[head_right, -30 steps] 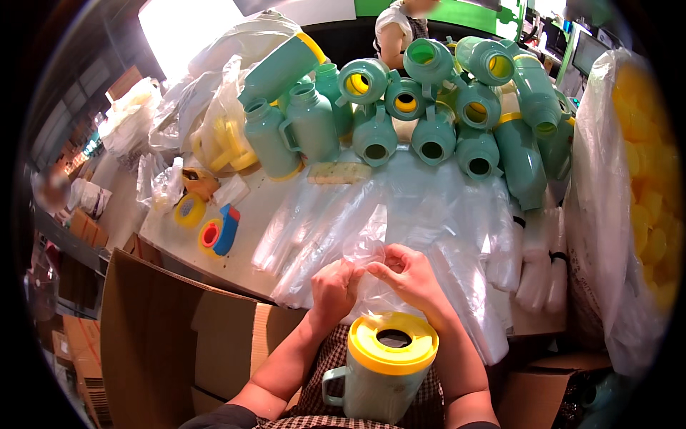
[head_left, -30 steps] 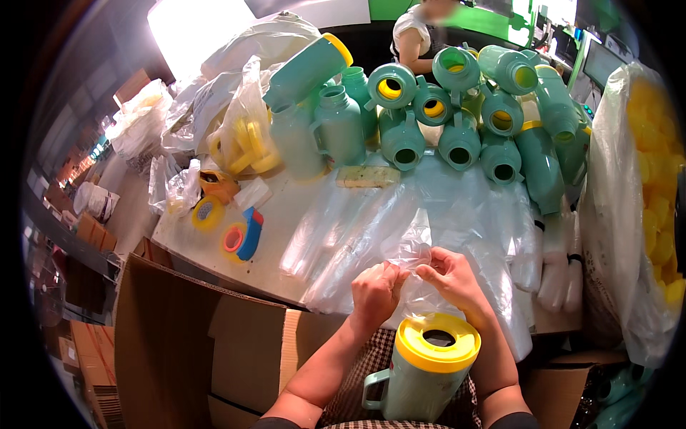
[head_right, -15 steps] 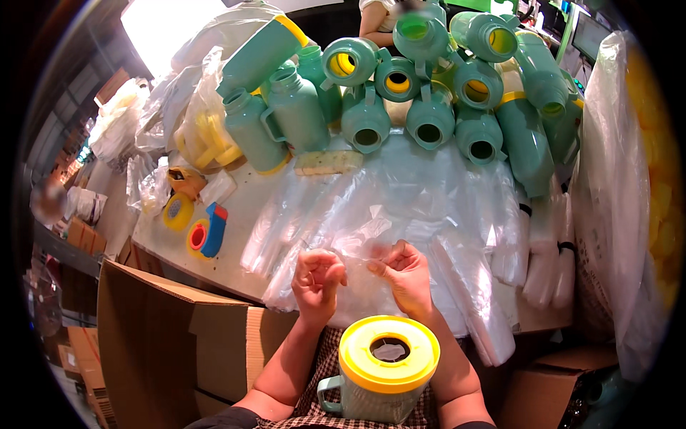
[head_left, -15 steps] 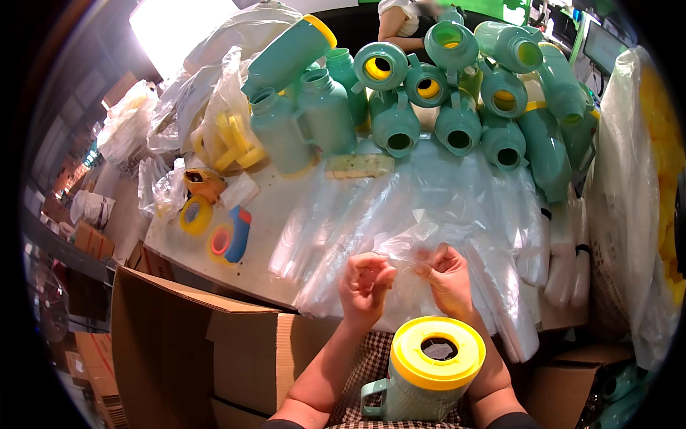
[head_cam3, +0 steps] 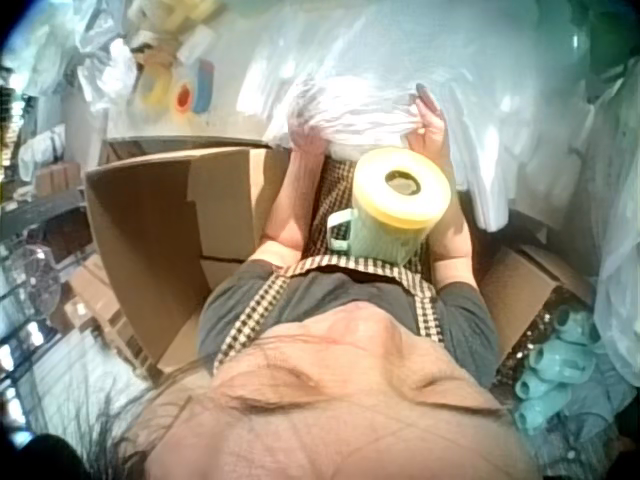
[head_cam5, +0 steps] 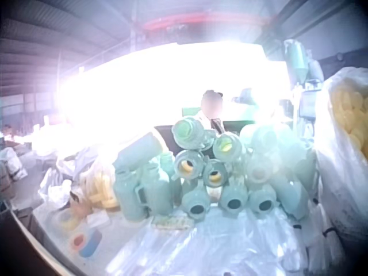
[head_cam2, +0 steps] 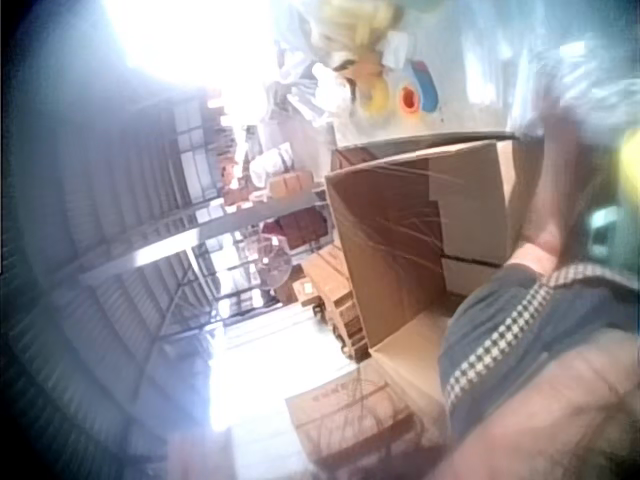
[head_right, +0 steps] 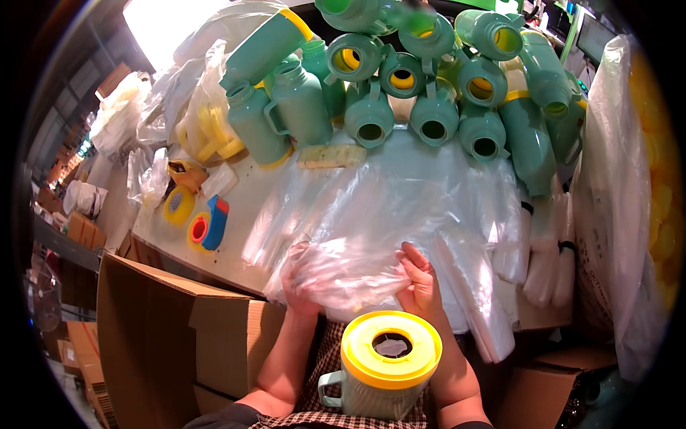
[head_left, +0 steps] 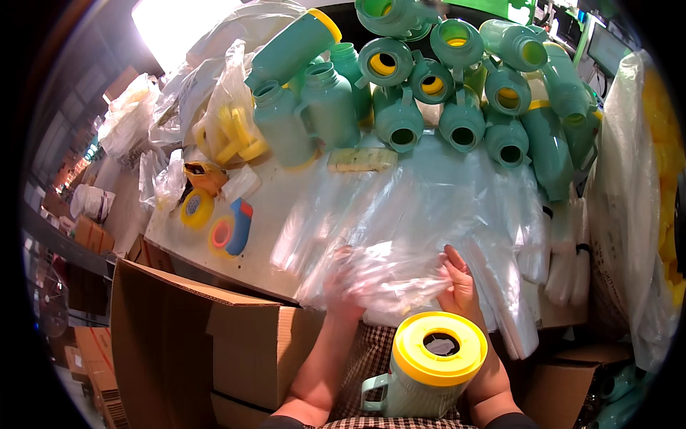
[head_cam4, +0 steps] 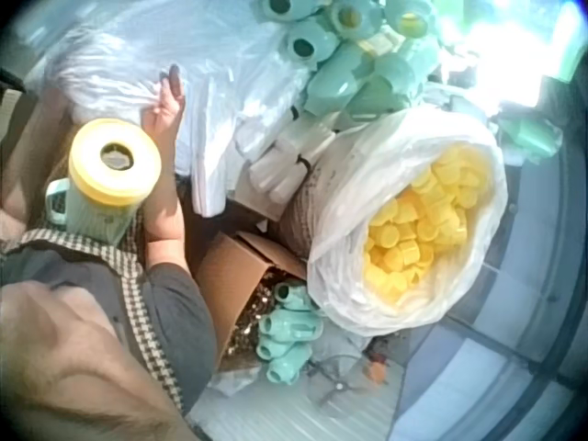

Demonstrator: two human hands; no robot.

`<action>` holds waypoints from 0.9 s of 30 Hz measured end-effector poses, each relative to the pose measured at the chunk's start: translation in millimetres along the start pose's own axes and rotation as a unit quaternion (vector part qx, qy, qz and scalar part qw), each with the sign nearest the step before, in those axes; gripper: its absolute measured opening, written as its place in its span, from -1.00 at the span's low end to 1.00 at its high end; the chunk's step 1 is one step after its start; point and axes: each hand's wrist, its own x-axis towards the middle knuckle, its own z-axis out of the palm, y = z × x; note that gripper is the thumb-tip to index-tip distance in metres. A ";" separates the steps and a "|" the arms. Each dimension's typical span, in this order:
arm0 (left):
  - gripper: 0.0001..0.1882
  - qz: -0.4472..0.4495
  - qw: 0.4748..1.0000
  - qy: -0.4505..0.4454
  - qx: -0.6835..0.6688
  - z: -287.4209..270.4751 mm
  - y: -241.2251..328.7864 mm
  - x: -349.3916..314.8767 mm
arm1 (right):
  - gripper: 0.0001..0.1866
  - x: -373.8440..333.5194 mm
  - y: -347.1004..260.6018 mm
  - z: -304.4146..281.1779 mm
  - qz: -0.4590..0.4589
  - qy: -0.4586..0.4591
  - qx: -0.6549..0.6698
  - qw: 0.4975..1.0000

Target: The person sits on the floor in a warehouse and packs teal plastic containers into a cardboard box. They pick up a container, insert a yellow lid, place a white insert, and wrap the unit in a plastic bag before placing it in the box. The person puts on a purple glove during the process.

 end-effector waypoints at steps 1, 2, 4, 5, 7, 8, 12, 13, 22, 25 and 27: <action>-0.61 -0.077 0.992 -0.054 -0.083 14.8 22.2 -12.0 | -0.47 -13.7 -8.2 -0.4 -0.003 0.035 0.013 0.999; -0.52 -0.157 0.981 -0.109 -0.041 19.2 42.4 -27.4 | -0.42 -33.0 -17.9 -1.4 0.001 0.039 0.003 0.999; -0.55 -0.312 0.823 -0.143 0.453 11.9 56.1 -45.8 | -0.32 -72.0 -34.6 0.1 0.008 0.046 -0.019 0.999; -0.76 -0.199 0.752 -0.097 0.621 7.1 33.6 -60.2 | -0.29 -82.1 -35.1 5.8 -0.031 0.040 -0.036 0.998; -0.86 -0.185 0.868 0.082 0.454 46.4 23.7 -75.3 | -0.21 -117.8 -29.4 13.5 -0.105 0.055 -0.069 0.991; -0.87 -0.039 0.902 0.055 0.426 69.8 22.2 -94.9 | -0.20 -134.4 -24.5 34.4 -0.176 0.067 -0.113 0.976; -0.87 0.189 0.867 -0.155 0.433 66.7 8.9 -166.6 | -0.78 -213.3 -23.3 29.9 -0.192 -0.256 -0.406 0.856; -0.80 0.128 0.893 -0.077 0.423 45.2 -1.5 -198.2 | -0.65 -250.3 -18.0 8.9 -0.094 -0.194 -0.473 0.855; -0.68 0.198 0.794 -0.346 0.459 72.9 -89.0 -216.7 | -0.80 -284.2 -19.7 112.4 -0.302 -0.259 -0.710 0.581; -0.67 -0.074 0.938 -0.212 0.265 99.1 -86.8 -218.3 | -0.75 -278.7 0.8 127.5 -0.331 -0.240 -0.747 0.524; -0.59 -0.087 0.960 -0.153 0.216 90.8 -76.8 -228.2 | -0.74 -281.0 -10.4 129.9 -0.379 -0.277 -0.700 0.539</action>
